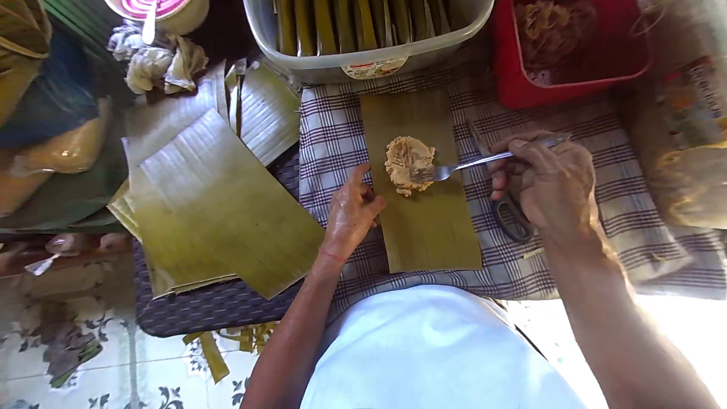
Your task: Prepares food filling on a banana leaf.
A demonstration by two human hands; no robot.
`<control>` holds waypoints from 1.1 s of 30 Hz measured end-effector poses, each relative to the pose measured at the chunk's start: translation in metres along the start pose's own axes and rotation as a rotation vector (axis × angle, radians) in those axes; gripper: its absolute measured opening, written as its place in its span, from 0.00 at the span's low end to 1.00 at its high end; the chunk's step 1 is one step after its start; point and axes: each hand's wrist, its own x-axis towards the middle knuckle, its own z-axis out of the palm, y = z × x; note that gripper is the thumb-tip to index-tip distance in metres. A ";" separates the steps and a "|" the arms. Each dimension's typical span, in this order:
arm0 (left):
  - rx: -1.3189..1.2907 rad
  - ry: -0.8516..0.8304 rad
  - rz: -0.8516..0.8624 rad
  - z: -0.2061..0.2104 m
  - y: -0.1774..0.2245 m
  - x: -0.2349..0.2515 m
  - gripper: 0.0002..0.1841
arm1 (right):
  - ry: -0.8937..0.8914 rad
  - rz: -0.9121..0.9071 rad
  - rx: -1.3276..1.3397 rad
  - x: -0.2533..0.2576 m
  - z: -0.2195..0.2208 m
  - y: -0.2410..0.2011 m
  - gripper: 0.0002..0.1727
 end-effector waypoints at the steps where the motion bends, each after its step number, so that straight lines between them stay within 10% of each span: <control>1: 0.000 0.000 0.001 0.000 0.000 0.000 0.33 | -0.009 -0.004 -0.013 0.001 -0.001 -0.002 0.14; 33: 0.004 0.001 -0.039 0.000 -0.001 0.000 0.35 | 0.020 -0.319 -0.120 0.003 -0.021 -0.026 0.11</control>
